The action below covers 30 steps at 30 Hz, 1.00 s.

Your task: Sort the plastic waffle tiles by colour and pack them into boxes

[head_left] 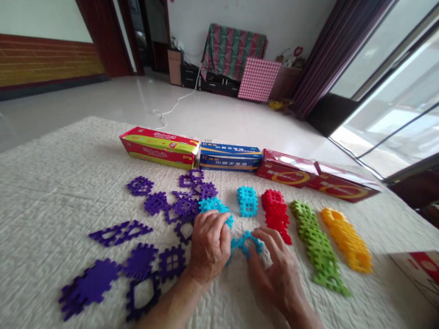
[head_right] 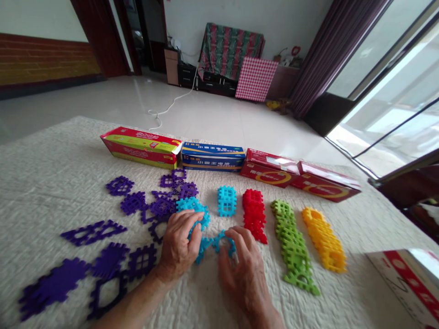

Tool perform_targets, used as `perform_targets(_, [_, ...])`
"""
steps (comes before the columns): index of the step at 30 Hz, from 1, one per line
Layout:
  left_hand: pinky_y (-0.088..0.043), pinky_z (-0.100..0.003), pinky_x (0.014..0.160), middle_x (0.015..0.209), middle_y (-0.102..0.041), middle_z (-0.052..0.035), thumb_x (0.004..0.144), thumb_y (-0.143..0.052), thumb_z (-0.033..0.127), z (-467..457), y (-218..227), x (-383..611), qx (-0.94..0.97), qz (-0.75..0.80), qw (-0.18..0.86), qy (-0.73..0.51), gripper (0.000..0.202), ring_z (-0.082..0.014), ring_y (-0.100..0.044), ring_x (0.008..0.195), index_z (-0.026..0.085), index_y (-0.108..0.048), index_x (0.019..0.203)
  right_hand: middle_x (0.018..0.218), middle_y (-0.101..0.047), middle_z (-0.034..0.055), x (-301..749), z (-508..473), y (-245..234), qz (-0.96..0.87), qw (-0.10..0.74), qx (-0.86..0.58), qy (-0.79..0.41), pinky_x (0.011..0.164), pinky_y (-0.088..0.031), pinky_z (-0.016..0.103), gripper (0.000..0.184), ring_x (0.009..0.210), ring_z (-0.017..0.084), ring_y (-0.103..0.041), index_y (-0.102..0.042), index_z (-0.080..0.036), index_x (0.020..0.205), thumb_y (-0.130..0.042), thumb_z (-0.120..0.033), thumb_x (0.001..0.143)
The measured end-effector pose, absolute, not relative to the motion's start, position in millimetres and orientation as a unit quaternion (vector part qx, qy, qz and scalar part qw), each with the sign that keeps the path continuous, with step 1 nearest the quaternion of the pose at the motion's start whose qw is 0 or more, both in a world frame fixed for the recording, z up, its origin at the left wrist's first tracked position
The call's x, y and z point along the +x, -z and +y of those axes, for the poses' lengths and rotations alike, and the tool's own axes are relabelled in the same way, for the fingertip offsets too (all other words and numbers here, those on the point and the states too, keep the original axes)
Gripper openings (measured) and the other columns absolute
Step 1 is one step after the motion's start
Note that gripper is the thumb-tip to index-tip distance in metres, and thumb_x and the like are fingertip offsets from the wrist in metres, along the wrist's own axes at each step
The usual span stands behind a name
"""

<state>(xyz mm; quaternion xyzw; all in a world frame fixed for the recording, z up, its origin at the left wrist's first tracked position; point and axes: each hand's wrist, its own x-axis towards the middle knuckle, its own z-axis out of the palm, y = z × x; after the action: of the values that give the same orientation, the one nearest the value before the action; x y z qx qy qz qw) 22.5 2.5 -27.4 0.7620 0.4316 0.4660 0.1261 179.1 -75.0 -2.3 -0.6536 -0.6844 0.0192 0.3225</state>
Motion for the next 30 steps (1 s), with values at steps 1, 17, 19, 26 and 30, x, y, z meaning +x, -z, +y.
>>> perform_targets(1, [-0.046,-0.041,0.091,0.099,-0.07,-0.0077,0.087,-0.048,0.012,3,28,22,0.763,0.431,0.125,-0.464,0.026,-0.0224,-0.06,0.101,0.017,-0.064,0.107,0.11,-0.058,0.0086,177,-79,5,-0.683,0.32,-0.657,-0.018,0.082,-0.054,0.038,0.024,0.1,0.022,-0.06,-0.054,-0.023,0.11,-0.053,-0.025,0.086])
perform_targets(17, [-0.046,-0.041,0.091,0.1,-0.07,-0.0077,0.088,-0.047,0.011,3,29,22,0.773,0.425,0.116,-0.457,0.026,-0.0222,-0.059,0.101,0.016,-0.064,0.107,0.116,-0.057,0.0091,176,-80,16,-0.678,0.236,-0.696,-0.029,0.089,-0.051,0.042,0.037,0.106,0.024,-0.056,-0.051,-0.022,0.117,-0.058,-0.022,0.081])
perform_targets(19, [-0.046,-0.041,0.091,0.099,-0.07,-0.0076,0.088,-0.047,0.011,3,29,22,0.77,0.425,0.117,-0.461,0.026,-0.0222,-0.059,0.1,0.016,-0.064,0.107,0.117,-0.058,0.0087,179,-74,12,-0.695,0.241,-0.677,-0.019,0.089,-0.05,0.041,0.039,0.106,0.024,-0.056,-0.05,-0.022,0.119,-0.058,-0.02,0.081])
perform_targets(26, [-0.046,-0.041,0.092,0.102,-0.069,-0.0071,0.087,-0.048,0.01,3,32,22,0.765,0.428,0.12,-0.466,0.027,-0.0222,-0.059,0.102,0.017,-0.063,0.108,0.124,-0.056,0.0111,195,-35,7,-0.738,0.261,-0.619,0.067,0.094,-0.046,0.046,0.04,0.116,0.027,-0.051,-0.048,-0.021,0.126,-0.054,-0.019,0.086])
perform_targets(30, [-0.046,-0.04,0.092,0.102,-0.069,-0.007,0.087,-0.048,0.009,3,31,23,0.766,0.427,0.121,-0.466,0.028,-0.0219,-0.058,0.102,0.017,-0.063,0.11,0.125,-0.058,0.011,202,-23,12,-0.746,0.261,-0.604,0.098,0.096,-0.044,0.048,0.039,0.119,0.028,-0.049,-0.048,-0.02,0.126,-0.054,-0.02,0.087])
